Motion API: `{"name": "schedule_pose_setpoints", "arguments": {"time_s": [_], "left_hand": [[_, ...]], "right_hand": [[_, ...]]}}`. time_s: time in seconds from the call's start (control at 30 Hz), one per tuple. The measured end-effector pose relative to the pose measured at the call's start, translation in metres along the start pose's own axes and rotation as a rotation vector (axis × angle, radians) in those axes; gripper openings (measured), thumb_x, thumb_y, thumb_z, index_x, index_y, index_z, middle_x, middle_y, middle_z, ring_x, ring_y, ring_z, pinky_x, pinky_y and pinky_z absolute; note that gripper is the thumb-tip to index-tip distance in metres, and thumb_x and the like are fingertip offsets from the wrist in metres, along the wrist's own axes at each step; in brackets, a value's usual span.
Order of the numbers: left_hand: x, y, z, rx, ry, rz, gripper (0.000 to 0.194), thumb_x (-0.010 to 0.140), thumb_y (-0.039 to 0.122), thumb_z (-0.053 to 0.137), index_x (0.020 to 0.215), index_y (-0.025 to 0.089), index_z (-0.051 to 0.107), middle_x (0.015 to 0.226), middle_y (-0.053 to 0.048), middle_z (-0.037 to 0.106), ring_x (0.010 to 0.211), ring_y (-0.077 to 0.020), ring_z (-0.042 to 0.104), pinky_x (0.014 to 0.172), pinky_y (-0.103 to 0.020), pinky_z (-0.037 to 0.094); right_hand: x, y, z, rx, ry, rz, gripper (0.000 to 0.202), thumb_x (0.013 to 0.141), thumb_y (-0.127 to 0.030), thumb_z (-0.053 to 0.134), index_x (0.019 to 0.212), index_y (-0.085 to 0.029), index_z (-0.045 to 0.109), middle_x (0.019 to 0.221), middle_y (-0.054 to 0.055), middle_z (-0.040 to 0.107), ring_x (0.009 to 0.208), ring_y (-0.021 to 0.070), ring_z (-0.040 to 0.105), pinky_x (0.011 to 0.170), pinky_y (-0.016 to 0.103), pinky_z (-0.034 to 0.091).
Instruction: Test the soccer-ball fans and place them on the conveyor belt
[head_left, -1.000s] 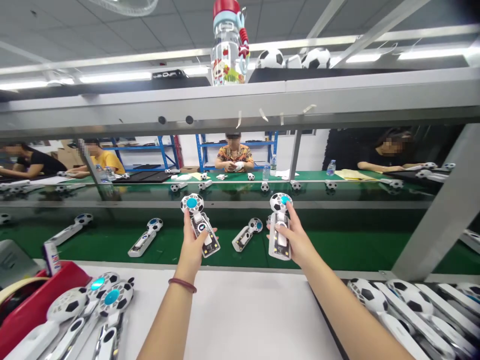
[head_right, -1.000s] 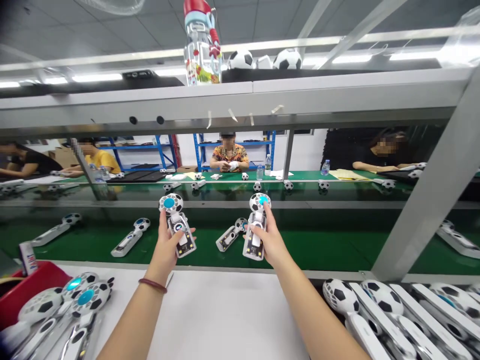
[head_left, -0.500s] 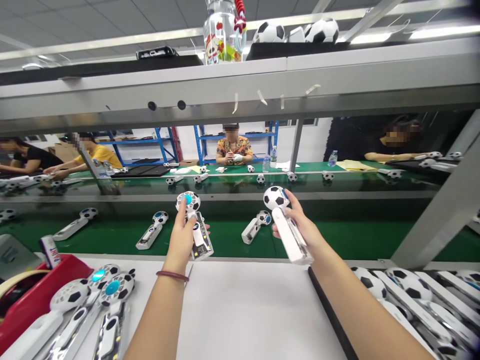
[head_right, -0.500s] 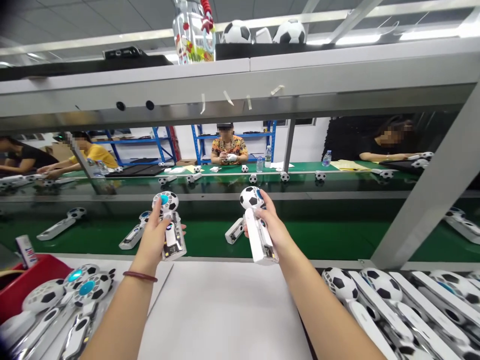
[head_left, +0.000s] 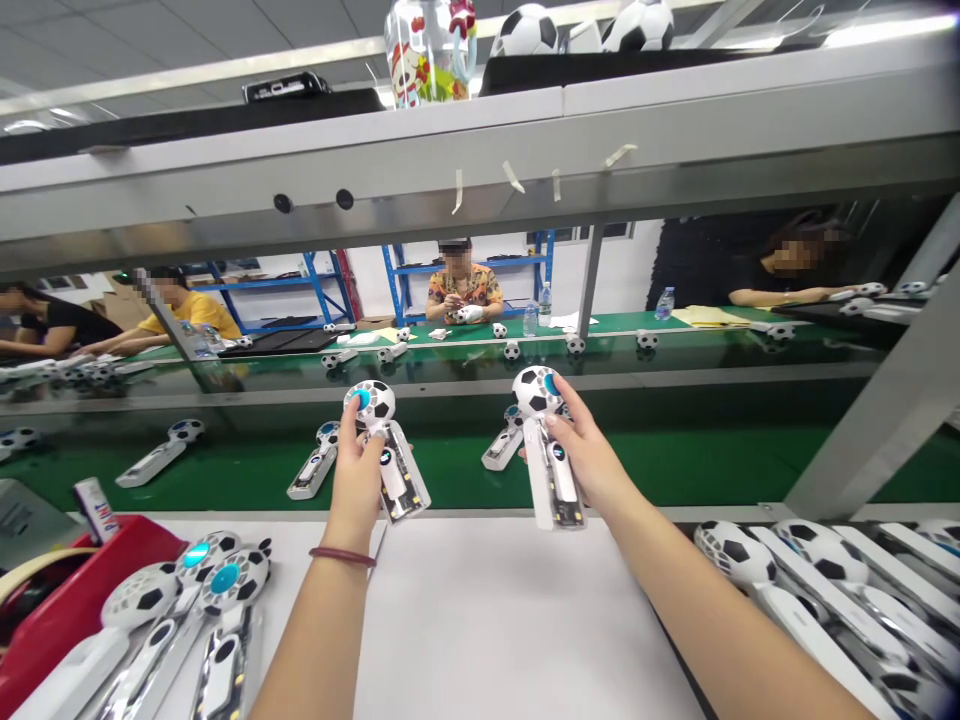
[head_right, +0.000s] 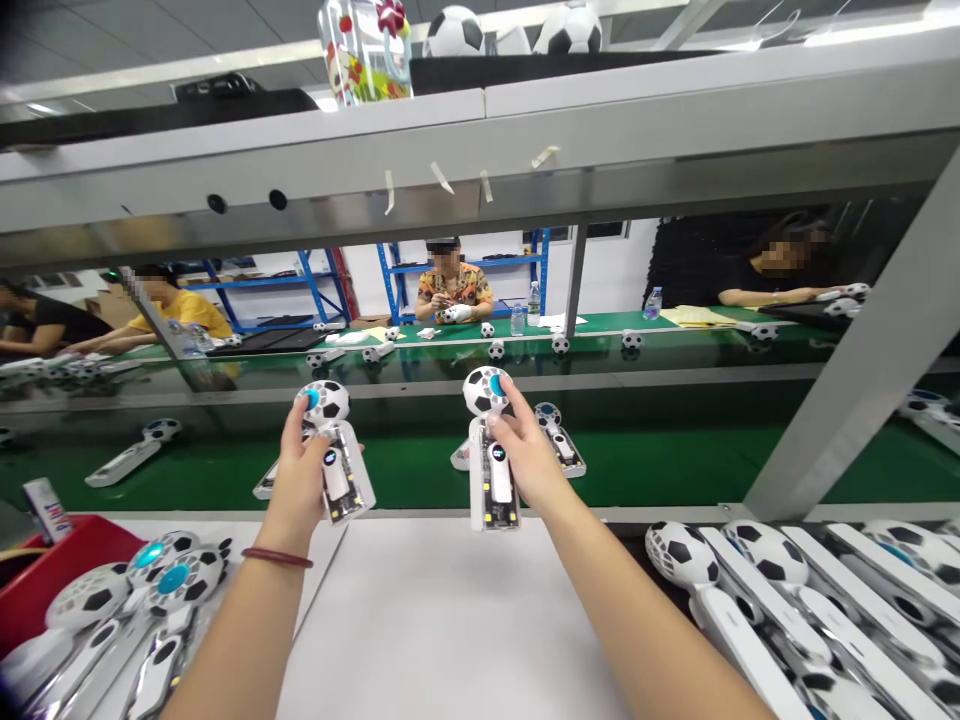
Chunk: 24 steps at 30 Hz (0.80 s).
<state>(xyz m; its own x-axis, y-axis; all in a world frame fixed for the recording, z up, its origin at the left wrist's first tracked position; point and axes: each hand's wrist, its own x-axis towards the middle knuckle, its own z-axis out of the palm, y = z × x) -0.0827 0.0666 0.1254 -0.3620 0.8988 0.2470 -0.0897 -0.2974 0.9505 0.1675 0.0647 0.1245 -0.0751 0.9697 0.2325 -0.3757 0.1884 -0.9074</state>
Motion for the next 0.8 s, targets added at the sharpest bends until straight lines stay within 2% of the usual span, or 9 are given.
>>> {"name": "schedule_pose_setpoints", "arguments": {"time_s": [0.1,0.2,0.27,0.37,0.43,0.5,0.63,0.7,0.8], "left_hand": [[-0.013,-0.027,0.009,0.034,-0.081,0.011,0.084,0.071,0.023,0.06,0.139,0.036,0.013,0.107,-0.004,0.057,0.084,-0.0197,0.064,0.076,-0.033,0.052],[-0.037,-0.062,0.018,0.11,-0.126,0.003,0.095,0.066,0.024,0.069,0.14,0.032,0.01,0.113,-0.007,0.055,0.097,-0.0217,0.059,0.087,-0.034,0.047],[-0.054,-0.083,0.019,0.206,-0.096,0.033,0.094,0.063,0.024,0.073,0.139,0.03,0.017,0.122,-0.009,0.05,0.112,-0.0245,0.051,0.096,-0.036,0.039],[-0.074,-0.102,0.014,0.252,-0.111,0.035,0.096,0.06,0.024,0.075,0.138,0.029,0.019,0.136,-0.01,0.037,0.122,-0.0267,0.041,0.102,-0.038,0.032],[-0.083,-0.108,0.011,0.129,-0.191,-0.087,0.103,0.06,0.024,0.075,0.139,0.032,0.008,0.138,-0.011,0.034,0.113,-0.0265,0.05,0.095,-0.039,0.04],[-0.089,-0.108,0.01,-0.025,-0.293,-0.262,0.102,0.062,0.025,0.075,0.137,0.031,0.006,0.128,-0.013,0.045,0.099,-0.0251,0.059,0.085,-0.039,0.047],[-0.096,-0.103,0.013,-0.249,-0.39,-0.515,0.064,0.073,0.033,0.066,0.124,0.027,0.029,0.088,-0.004,0.06,0.075,-0.0201,0.063,0.075,-0.042,0.052],[-0.099,-0.099,0.014,-0.344,-0.385,-0.588,0.052,0.076,0.031,0.062,0.118,0.029,0.032,0.083,-0.001,0.058,0.069,-0.0165,0.061,0.074,-0.045,0.052],[-0.1,-0.093,0.013,-0.416,-0.394,-0.645,0.049,0.076,0.023,0.061,0.116,0.03,0.035,0.084,0.0,0.057,0.069,-0.0151,0.059,0.078,-0.049,0.05]], "right_hand": [[-0.004,0.021,0.002,-0.054,-0.09,0.069,0.098,0.07,-0.031,0.067,0.14,-0.042,-0.002,0.103,0.001,0.06,0.072,0.0161,0.065,0.069,0.036,0.054],[-0.014,0.048,0.001,-0.113,-0.113,0.109,0.109,0.067,-0.024,0.069,0.14,-0.034,-0.012,0.102,0.002,0.062,0.081,0.0152,0.064,0.079,0.036,0.05],[-0.021,0.065,-0.005,-0.104,-0.089,0.07,0.106,0.063,-0.022,0.071,0.142,-0.031,0.0,0.109,0.005,0.061,0.094,0.0161,0.061,0.085,0.033,0.048],[-0.028,0.08,-0.019,-0.157,-0.062,0.088,0.084,0.055,-0.024,0.077,0.129,-0.027,0.039,0.114,0.007,0.059,0.102,0.0225,0.058,0.086,0.037,0.047],[-0.028,0.084,-0.029,-0.206,-0.072,0.156,0.064,0.052,-0.03,0.079,0.111,-0.023,0.055,0.106,0.007,0.063,0.099,0.0257,0.058,0.085,0.041,0.047],[-0.028,0.086,-0.034,-0.207,-0.116,0.248,0.053,0.052,-0.035,0.079,0.098,-0.02,0.06,0.099,0.007,0.065,0.095,0.0256,0.06,0.086,0.043,0.046],[-0.033,0.086,-0.029,-0.143,-0.176,0.39,0.046,0.058,-0.047,0.075,0.091,-0.019,0.058,0.09,0.006,0.066,0.087,0.0232,0.062,0.083,0.042,0.047],[-0.041,0.082,-0.024,-0.041,-0.113,0.506,0.044,0.069,-0.054,0.065,0.094,-0.02,0.053,0.086,0.006,0.065,0.08,0.0225,0.064,0.076,0.041,0.05],[-0.053,0.074,-0.019,0.098,0.073,0.599,0.033,0.078,-0.049,0.058,0.093,-0.021,0.049,0.081,0.003,0.063,0.07,0.0182,0.064,0.068,0.035,0.052]]}}
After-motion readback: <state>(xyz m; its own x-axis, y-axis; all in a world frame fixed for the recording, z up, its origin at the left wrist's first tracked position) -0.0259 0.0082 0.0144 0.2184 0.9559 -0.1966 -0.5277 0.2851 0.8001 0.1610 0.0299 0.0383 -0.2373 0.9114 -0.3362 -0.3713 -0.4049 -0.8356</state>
